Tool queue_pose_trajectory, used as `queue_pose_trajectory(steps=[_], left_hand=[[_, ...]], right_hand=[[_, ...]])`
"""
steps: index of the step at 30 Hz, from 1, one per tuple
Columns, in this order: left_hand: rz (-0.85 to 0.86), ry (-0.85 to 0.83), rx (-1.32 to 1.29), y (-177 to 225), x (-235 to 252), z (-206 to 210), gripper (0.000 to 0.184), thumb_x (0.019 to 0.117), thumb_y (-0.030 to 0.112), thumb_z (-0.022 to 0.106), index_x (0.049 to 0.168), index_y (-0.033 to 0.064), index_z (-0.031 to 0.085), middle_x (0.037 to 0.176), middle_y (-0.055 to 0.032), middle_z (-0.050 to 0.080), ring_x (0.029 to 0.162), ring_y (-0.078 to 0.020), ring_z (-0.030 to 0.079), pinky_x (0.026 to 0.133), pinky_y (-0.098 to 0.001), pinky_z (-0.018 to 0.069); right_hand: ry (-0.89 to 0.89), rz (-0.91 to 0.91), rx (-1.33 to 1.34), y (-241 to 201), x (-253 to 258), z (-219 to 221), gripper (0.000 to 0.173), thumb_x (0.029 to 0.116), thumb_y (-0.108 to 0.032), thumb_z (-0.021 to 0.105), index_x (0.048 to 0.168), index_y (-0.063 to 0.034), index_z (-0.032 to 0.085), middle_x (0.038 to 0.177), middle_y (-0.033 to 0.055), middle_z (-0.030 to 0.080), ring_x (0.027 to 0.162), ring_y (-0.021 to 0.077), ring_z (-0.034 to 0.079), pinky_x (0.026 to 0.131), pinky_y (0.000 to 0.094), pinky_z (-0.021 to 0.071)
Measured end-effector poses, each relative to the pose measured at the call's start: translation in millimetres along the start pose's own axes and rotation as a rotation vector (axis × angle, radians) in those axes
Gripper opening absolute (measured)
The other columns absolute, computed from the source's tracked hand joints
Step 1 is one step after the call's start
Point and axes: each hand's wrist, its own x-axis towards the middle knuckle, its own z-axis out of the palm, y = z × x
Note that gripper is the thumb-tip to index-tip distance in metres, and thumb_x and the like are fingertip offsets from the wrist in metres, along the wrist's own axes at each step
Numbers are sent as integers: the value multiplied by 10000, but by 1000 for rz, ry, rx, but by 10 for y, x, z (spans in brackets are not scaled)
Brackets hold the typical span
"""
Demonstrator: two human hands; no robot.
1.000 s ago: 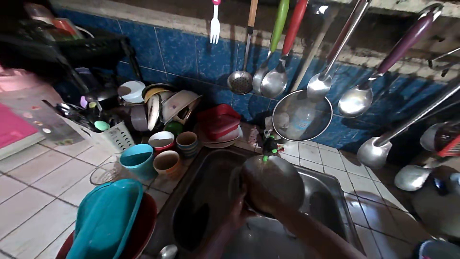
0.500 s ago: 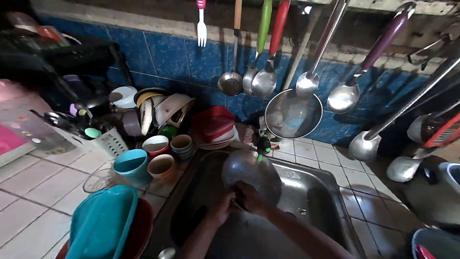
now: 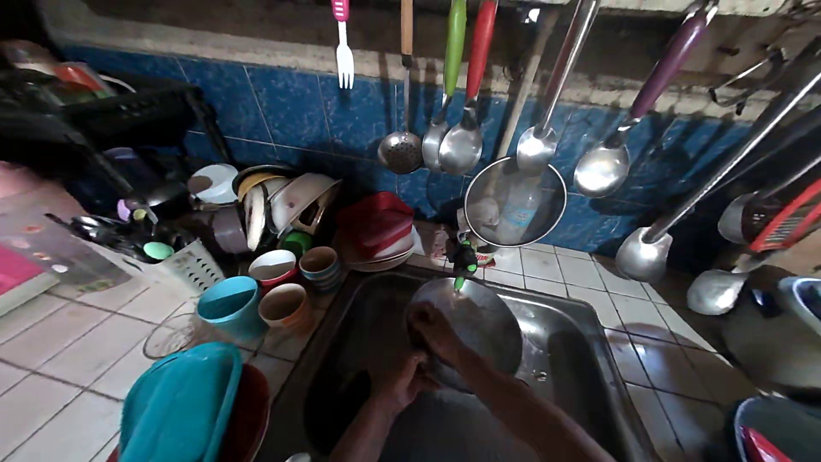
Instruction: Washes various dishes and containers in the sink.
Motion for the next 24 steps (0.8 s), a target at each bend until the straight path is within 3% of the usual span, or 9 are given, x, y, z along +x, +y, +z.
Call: queue_pose_trajectory(steps=[4,6,9,11,13,16,18,21,24], left_hand=[[3,133,-64,-35,79,-136,231,1010,-19,442,1232,-58,490,930,-143,566,728,-205,611,645,-354,570],[-33,156,-90,-91,51,-106,235,1012,-16,447,1240,-58,485,945,-159,570,739,-222,621,649,-373,575],[-88,112,-169,-213,18,112,222,1039,19,419,1248,-30,477,931,-152,596,717,-216,636,612,-359,571],[-95,68,-218,-257,57,261,149,1048,28,400,1156,-11,496,846,-125,606,641,-190,633,554,-317,566],[-58,13,-254,-267,144,311,149,1033,18,402,1131,2,513,834,-105,610,651,-169,630,565,-298,563],[26,58,-208,-202,234,160,160,1026,14,438,1170,-6,506,843,-87,566,662,-148,594,580,-289,546],[16,120,-116,-140,204,31,185,1021,8,466,1195,-31,516,880,-106,555,684,-156,571,604,-292,527],[25,123,-83,-169,156,25,331,1044,68,493,1370,21,459,1055,-163,600,816,-214,626,666,-344,551],[41,65,-162,-225,157,229,498,1086,216,488,1548,154,312,1279,-203,573,977,-292,654,733,-424,580]], right_hand=[[-440,31,-665,63,-341,-411,351,1052,-167,538,1329,42,588,1277,275,627,1216,412,599,1057,564,446],[-402,59,-994,121,-327,-716,433,1042,-115,517,1458,6,508,1456,281,514,1346,460,503,1102,623,399],[-70,-13,-1291,204,-125,-919,471,1052,-32,416,1519,21,425,1611,273,334,1492,461,316,1184,621,277],[42,-23,-1223,110,-82,-736,510,1069,-75,393,1559,52,333,1659,270,230,1536,443,236,1210,577,260],[-35,-52,-997,69,-137,-477,622,1061,-141,463,1614,9,222,1690,221,178,1561,374,204,1250,517,229],[-368,-146,-852,165,-252,-400,648,1044,-178,540,1623,-70,270,1708,133,187,1580,314,163,1267,535,149],[-430,-206,-931,352,-297,-619,528,1069,-218,498,1584,-151,401,1671,130,300,1559,351,222,1235,602,191],[-185,-124,-1079,473,-259,-970,568,1073,-303,476,1598,-118,361,1680,189,244,1564,405,171,1235,631,155],[121,-98,-1014,387,-145,-821,618,1079,-359,429,1609,-63,311,1693,198,191,1575,383,146,1255,578,158]])
